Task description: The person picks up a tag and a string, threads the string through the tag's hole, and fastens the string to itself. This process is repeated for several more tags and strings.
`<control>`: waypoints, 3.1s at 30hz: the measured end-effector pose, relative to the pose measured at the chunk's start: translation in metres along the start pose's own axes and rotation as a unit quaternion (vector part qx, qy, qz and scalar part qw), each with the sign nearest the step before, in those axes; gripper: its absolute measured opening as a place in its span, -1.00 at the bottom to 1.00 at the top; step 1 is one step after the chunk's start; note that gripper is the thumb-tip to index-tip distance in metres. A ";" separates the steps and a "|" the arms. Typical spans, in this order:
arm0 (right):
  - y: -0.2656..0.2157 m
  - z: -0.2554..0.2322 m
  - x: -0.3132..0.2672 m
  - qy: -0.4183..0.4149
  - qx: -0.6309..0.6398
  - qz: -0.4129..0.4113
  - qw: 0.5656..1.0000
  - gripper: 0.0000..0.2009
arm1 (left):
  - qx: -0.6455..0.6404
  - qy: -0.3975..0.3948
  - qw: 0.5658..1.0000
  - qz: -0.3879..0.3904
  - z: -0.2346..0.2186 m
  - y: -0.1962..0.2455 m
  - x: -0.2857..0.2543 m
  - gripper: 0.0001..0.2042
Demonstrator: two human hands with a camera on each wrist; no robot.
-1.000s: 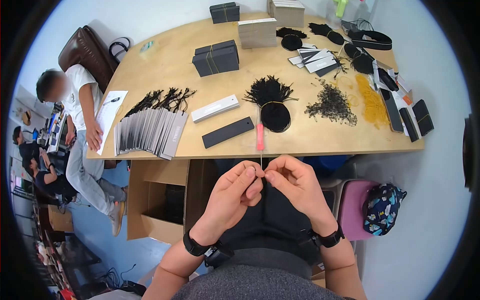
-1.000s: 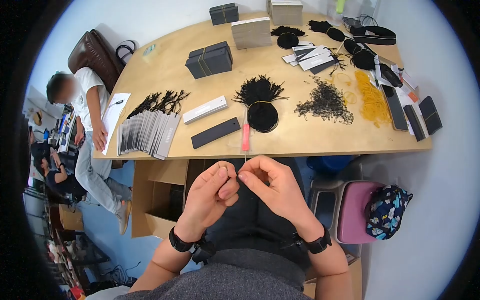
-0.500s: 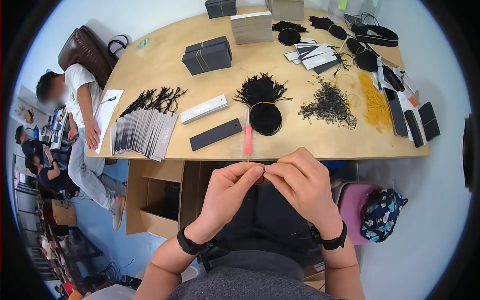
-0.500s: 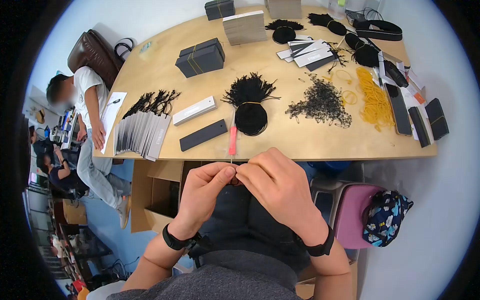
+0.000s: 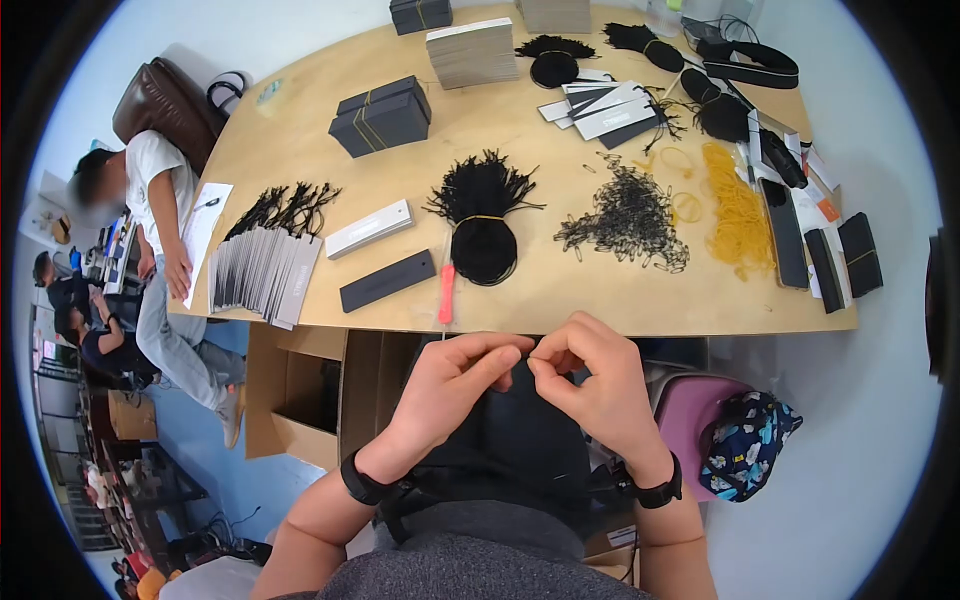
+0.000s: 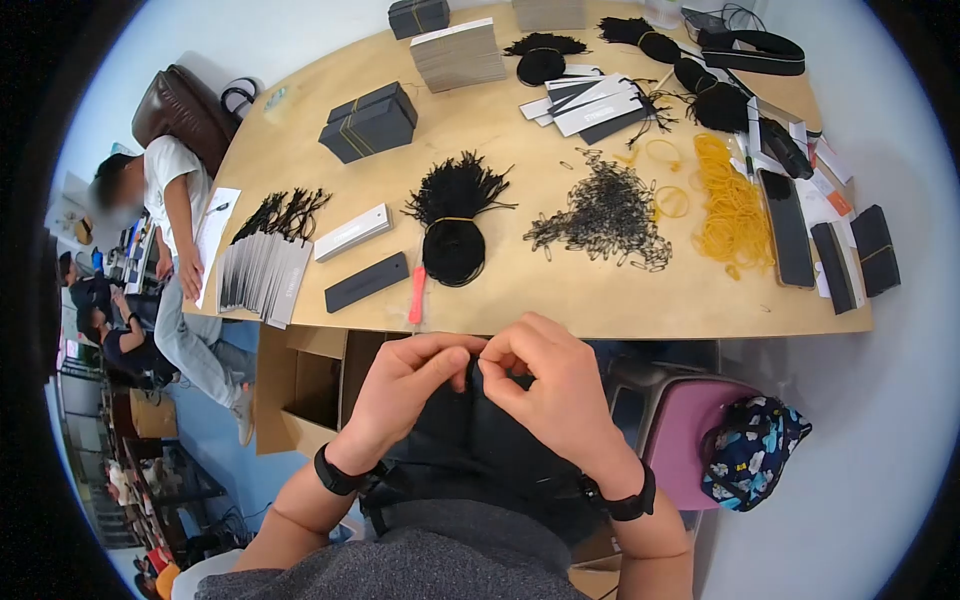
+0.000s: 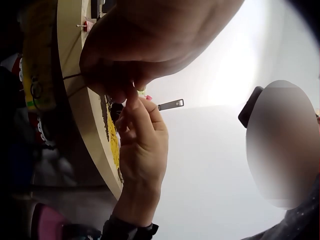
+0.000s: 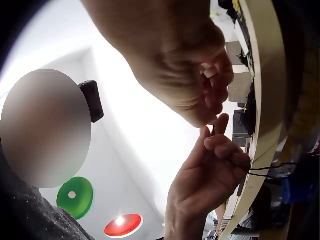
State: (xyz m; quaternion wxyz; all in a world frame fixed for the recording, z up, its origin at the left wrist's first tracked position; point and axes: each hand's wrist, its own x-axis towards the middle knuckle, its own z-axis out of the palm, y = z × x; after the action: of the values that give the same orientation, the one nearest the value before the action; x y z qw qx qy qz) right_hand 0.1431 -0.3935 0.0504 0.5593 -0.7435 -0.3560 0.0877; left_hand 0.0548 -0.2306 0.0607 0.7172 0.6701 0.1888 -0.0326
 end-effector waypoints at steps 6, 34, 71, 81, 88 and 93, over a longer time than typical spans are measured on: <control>0.012 -0.006 -0.009 -0.029 0.239 0.167 0.956 -0.94 | 0.104 -0.001 0.993 0.055 0.007 0.004 0.002 -0.92; 0.042 0.024 0.048 0.179 -0.423 0.001 0.888 -0.89 | -0.149 0.072 0.985 0.045 -0.072 -0.021 0.004 -0.91; -0.068 0.083 0.030 -0.004 -0.246 -0.156 0.957 -0.82 | -0.247 -0.101 0.964 0.009 -0.108 -0.020 -0.015 -0.86; -0.091 0.094 0.062 -0.065 -0.240 -0.113 0.962 -0.86 | -0.274 -0.108 0.956 -0.019 -0.150 -0.023 -0.018 -0.89; -0.094 0.104 0.064 -0.036 -0.199 -0.028 0.979 -0.89 | -0.338 -0.155 0.925 -0.077 -0.167 -0.022 -0.016 -0.87; -0.091 0.116 0.060 -0.009 -0.256 -0.088 0.963 -0.87 | -0.518 -0.256 0.805 -0.132 -0.160 -0.017 -0.013 -0.84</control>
State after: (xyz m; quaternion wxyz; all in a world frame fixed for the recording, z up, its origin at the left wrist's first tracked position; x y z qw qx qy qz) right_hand 0.0863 -0.2560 0.1063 0.3529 -0.8265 -0.4358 -0.0489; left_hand 0.0015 -0.0790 0.0441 0.9688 0.1343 0.0740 -0.1949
